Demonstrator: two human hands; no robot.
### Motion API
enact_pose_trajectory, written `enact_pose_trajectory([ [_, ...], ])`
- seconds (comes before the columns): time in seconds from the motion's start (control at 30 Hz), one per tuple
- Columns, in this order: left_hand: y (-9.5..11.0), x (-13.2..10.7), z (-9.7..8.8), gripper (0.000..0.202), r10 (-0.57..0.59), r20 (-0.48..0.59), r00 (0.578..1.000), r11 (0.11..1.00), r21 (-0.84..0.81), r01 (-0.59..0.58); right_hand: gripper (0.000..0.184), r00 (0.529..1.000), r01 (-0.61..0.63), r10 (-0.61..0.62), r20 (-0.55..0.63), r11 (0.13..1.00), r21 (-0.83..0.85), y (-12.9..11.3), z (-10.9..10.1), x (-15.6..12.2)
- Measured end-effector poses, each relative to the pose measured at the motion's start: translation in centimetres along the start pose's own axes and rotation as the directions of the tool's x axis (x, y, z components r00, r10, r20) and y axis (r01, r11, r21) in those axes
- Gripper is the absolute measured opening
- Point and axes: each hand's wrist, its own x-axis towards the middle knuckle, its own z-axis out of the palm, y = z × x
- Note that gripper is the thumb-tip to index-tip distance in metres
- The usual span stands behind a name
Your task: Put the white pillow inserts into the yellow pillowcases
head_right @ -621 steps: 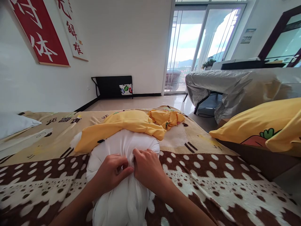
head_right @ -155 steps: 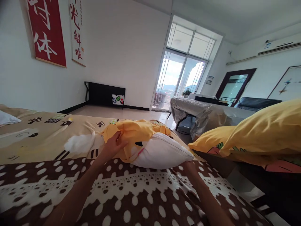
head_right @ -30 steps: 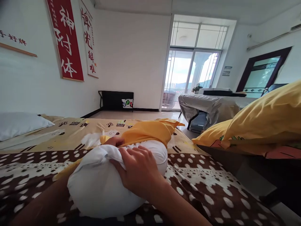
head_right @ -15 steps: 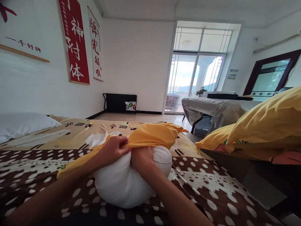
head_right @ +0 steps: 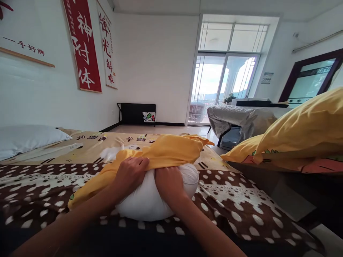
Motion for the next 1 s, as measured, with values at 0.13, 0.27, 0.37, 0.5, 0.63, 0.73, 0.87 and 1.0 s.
enact_pose_trajectory([
  [0.13,-0.2,0.7,-0.7,0.019,-0.035,0.095,0.995,0.996,-0.074,0.042,0.028,0.962,0.075,-0.092,-0.258,0.994,-0.073,0.9,-1.4,-4.1],
  [0.27,-1.0,1.2,-1.2,0.016,-0.141,0.128,0.982,0.979,-0.13,0.158,0.047,0.895,0.028,-0.078,-0.44,0.992,-0.12,0.8,-1.6,-8.3],
  [0.37,-1.4,1.4,-1.8,0.015,-0.183,0.172,0.968,0.967,-0.146,0.209,0.065,0.907,-0.048,-0.002,-0.422,0.993,-0.108,-0.3,-0.7,-8.9],
  [0.5,-1.6,1.3,-2.7,0.019,-0.257,0.16,0.953,0.958,-0.087,0.273,0.075,0.914,-0.022,-0.018,-0.405,0.995,-0.095,-2.2,0.6,-6.2],
  [0.63,-1.7,0.0,-3.2,0.02,-0.306,0.045,0.951,0.952,0.006,0.306,0.068,0.925,0.12,-0.146,-0.351,0.988,-0.095,-3.3,1.1,-2.4],
  [0.73,-1.3,-1.2,-3.2,0.021,-0.242,-0.026,0.97,0.966,0.087,0.244,0.059,0.915,0.266,-0.283,-0.287,0.959,-0.096,-3.4,1.7,0.6],
  [0.87,-1.1,-2.4,-3.1,0.023,-0.135,-0.079,0.988,0.968,0.203,0.149,0.062,0.916,0.354,-0.33,-0.229,0.932,0.074,-3.6,2.0,3.8],
  [1.0,-2.9,-2.8,-2.2,0.024,-0.137,-0.193,0.972,0.949,0.254,0.185,0.063,0.946,0.271,-0.223,-0.235,0.942,0.197,-3.9,1.2,4.0],
])
